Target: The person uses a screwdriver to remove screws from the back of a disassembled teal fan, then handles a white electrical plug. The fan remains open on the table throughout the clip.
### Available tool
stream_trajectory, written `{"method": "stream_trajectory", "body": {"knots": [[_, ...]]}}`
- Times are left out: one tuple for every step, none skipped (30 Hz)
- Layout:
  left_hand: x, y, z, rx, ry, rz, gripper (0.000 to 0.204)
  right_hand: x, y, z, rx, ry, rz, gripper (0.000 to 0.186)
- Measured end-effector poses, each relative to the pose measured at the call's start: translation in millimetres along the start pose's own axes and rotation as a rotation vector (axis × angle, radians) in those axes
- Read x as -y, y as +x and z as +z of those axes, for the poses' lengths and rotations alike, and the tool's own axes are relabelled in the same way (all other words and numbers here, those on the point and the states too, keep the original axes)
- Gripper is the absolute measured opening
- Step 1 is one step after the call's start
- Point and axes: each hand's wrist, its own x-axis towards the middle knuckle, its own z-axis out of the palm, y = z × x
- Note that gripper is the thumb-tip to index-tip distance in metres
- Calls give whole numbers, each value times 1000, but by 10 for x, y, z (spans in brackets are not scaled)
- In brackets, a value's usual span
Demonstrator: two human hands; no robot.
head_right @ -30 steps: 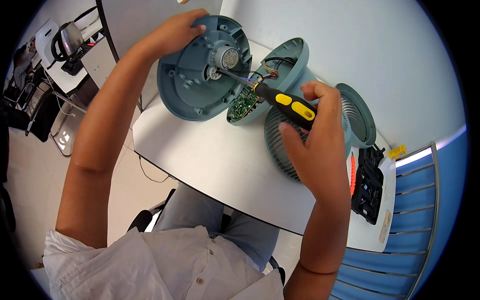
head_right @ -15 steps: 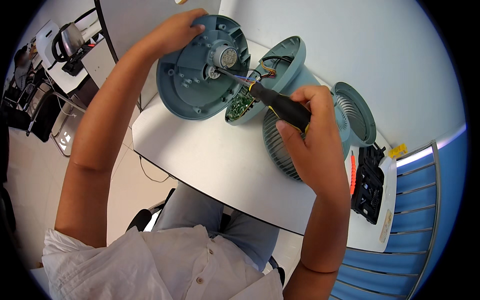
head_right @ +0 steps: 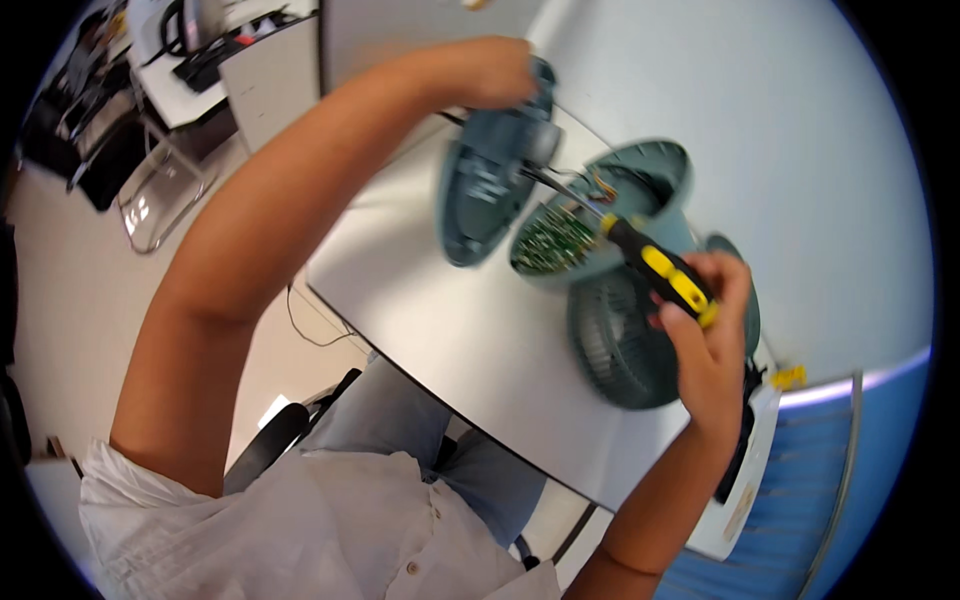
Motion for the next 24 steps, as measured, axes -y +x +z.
{"method": "stream_trajectory", "body": {"knots": [[-19,9,-3,56,-56,-4,27,27,1,-14,14,10,11,43],[-36,31,3,85,-98,-37,26,34,14,-9,-3,-20,-24,42],[-96,30,-25,92,-108,-46,26,36,17,-25,-31,-55,-53,41],[-142,2,-59,96,-130,-22,25,12,29,-93,-40,-80,-76,41],[-174,-22,-76,102,-152,0,25,19,31,-107,-64,-119,-109,40],[-181,-3,-113,138,48,130,26,9,51,-111,-93,-155,-126,38],[-187,-2,-103,146,20,72,26,5,73,-103,-124,-193,-143,37],[-205,-32,-85,106,-2,42,26,13,76,-74,-139,-215,-152,35],[-218,-51,-72,67,-25,15,25,26,76,-52,-157,-239,-160,33],[-226,-57,-67,59,-26,-1,24,39,87,-32,-176,-264,-165,32],[-246,-40,-46,52,-21,-11,24,35,90,-11,-191,-278,-172,31],[-248,-23,-15,47,-18,-19,23,24,85,0,-208,-295,-176,31],[-189,1,13,54,6,27,24,25,71,-1,-226,-313,-179,30],[-101,72,36,65,34,80,27,41,57,11,-223,-319,-161,30],[-49,122,19,80,65,141,30,57,54,52,-228,-325,-140,30],[35,165,19,129,-44,72,34,71,53,93,-236,-332,-117,30],[130,159,16,187,-148,3,40,58,55,134,-257,-326,-109,31],[202,139,7,171,-238,-6,43,49,41,162,-254,-343,-107,31],[261,86,-12,154,-323,-25,46,27,32,199,-244,-352,-109,33],[247,22,-36,139,-409,-71,44,-26,7,235,-279,-431,-158,34],[232,-37,-53,122,-494,-121,42,-60,-28,285,-310,-509,-209,36],[247,-22,-22,104,-484,-106,42,-40,-76,361,-336,-579,-254,36],[292,4,4,83,-473,-96,41,-64,-111,417,-352,-644,-297,34],[307,3,26,91,-538,-99,41,-73,-173,470,-365,-654,-287,33]]}}
